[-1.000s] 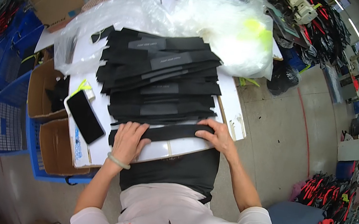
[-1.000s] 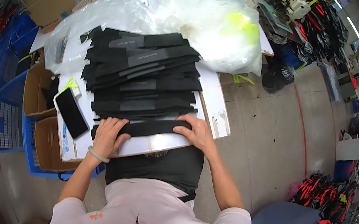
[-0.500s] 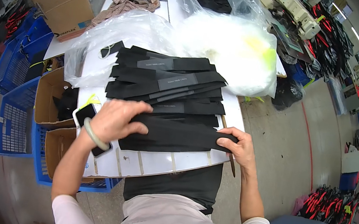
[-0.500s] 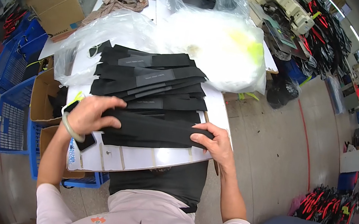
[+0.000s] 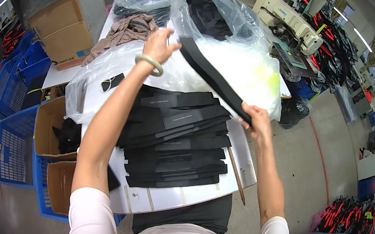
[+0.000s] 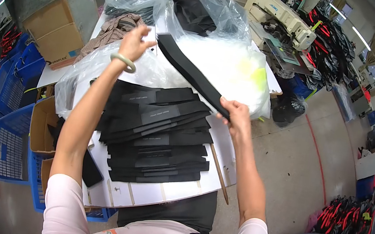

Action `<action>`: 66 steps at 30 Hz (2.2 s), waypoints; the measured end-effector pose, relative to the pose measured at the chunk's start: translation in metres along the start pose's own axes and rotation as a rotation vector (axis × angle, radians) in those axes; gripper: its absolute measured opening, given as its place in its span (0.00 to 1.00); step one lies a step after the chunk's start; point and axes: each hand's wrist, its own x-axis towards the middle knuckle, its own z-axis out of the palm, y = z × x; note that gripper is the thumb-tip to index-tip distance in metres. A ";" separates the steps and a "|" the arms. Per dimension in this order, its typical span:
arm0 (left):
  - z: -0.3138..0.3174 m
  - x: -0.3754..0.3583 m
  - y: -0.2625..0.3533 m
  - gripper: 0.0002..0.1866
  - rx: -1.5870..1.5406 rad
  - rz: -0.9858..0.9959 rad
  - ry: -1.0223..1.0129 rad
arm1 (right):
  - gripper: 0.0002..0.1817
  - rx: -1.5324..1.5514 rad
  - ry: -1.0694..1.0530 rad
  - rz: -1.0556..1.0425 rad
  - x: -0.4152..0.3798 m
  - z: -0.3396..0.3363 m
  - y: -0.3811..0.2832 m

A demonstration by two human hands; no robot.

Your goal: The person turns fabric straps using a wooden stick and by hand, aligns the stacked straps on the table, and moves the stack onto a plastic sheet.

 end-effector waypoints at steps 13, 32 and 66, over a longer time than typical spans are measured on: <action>0.062 -0.174 0.034 0.39 0.497 0.361 -0.491 | 0.14 0.234 -0.068 0.235 -0.033 0.026 0.006; -0.089 -0.139 -0.131 0.07 0.274 -0.281 0.089 | 0.15 -0.355 0.027 -0.209 -0.079 -0.027 0.007; -0.046 -0.099 -0.232 0.15 -0.094 -0.222 0.328 | 0.45 1.257 -1.404 -0.030 -0.288 0.182 -0.153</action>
